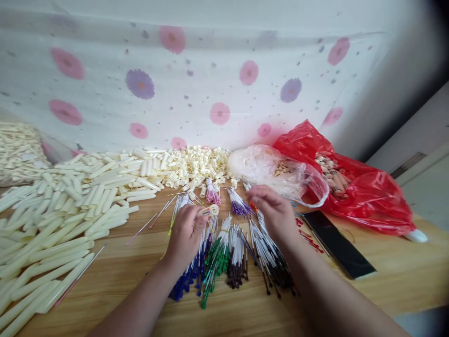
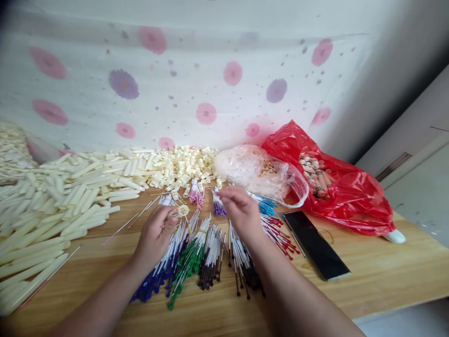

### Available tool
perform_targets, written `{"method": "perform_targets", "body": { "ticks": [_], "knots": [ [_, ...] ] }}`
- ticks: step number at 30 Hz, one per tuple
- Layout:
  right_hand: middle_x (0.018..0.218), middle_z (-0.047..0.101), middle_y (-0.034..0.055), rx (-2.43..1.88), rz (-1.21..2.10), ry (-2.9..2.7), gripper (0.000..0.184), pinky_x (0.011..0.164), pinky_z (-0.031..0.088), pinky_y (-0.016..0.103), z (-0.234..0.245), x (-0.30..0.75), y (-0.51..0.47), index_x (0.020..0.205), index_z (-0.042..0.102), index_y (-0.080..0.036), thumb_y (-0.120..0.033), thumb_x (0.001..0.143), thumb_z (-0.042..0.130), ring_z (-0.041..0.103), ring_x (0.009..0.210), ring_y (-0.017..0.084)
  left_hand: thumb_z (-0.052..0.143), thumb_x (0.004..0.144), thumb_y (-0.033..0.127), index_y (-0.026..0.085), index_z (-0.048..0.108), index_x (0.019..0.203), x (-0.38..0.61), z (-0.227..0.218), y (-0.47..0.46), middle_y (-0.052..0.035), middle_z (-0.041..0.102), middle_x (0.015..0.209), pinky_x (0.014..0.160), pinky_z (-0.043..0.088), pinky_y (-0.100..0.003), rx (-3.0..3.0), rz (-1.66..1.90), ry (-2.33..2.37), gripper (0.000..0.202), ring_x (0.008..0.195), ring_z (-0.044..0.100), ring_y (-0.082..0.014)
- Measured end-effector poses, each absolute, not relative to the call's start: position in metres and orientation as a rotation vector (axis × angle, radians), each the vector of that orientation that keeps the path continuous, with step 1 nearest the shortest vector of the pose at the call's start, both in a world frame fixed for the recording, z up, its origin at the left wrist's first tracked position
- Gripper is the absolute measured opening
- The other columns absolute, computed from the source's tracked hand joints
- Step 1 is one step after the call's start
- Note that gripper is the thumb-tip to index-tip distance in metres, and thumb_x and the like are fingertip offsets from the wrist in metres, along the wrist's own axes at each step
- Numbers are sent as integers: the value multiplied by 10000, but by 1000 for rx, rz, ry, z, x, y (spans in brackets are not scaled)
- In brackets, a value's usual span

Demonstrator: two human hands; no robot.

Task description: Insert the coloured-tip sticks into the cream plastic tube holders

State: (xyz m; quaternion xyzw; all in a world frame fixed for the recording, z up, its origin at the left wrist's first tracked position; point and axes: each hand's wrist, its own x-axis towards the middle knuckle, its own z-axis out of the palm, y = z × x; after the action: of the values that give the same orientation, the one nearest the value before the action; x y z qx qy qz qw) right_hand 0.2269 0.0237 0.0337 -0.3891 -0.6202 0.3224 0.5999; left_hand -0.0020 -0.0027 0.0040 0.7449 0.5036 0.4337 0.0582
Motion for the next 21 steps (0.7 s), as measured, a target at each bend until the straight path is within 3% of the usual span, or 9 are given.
{"method": "perform_targets", "body": {
  "ticks": [4,7,10,15,21],
  "knots": [
    [962,718,66,-1666,271,-1931,325,772,503,263,36,308,61,1054,697,-187,-250,906,415,661,863,160,397,921,367,176,564,914,-5,0,3,-40,597,839,722,460,-291,2101,1363,1562,254,794,577,-190],
    [877,735,77,-1880,163,-2085,234,782,486,272,23,353,73,877,747,-164,-151,814,522,664,830,192,403,905,403,185,565,908,-6,0,5,-35,605,841,721,469,-284,2061,1353,1560,272,790,586,-190],
    [952,719,90,-1938,98,-2188,232,837,459,273,11,365,75,911,744,-167,-142,816,534,642,915,206,404,890,476,193,570,924,-9,-1,6,-31,612,841,728,474,-290,1988,1349,1584,329,789,588,-196],
    [1050,668,100,-1925,44,-2358,229,892,413,264,10,353,79,957,719,-181,-260,880,518,585,1038,215,368,891,557,208,572,985,-17,-6,8,-40,623,917,787,462,-311,1768,1285,1652,415,862,591,-215],
    [993,673,96,-1984,23,-2438,205,818,427,278,7,340,86,965,668,-186,-265,888,494,599,985,227,393,852,624,219,580,966,-18,-8,9,-26,625,911,788,454,-311,1739,1249,1662,460,850,587,-213]
  ]
}}
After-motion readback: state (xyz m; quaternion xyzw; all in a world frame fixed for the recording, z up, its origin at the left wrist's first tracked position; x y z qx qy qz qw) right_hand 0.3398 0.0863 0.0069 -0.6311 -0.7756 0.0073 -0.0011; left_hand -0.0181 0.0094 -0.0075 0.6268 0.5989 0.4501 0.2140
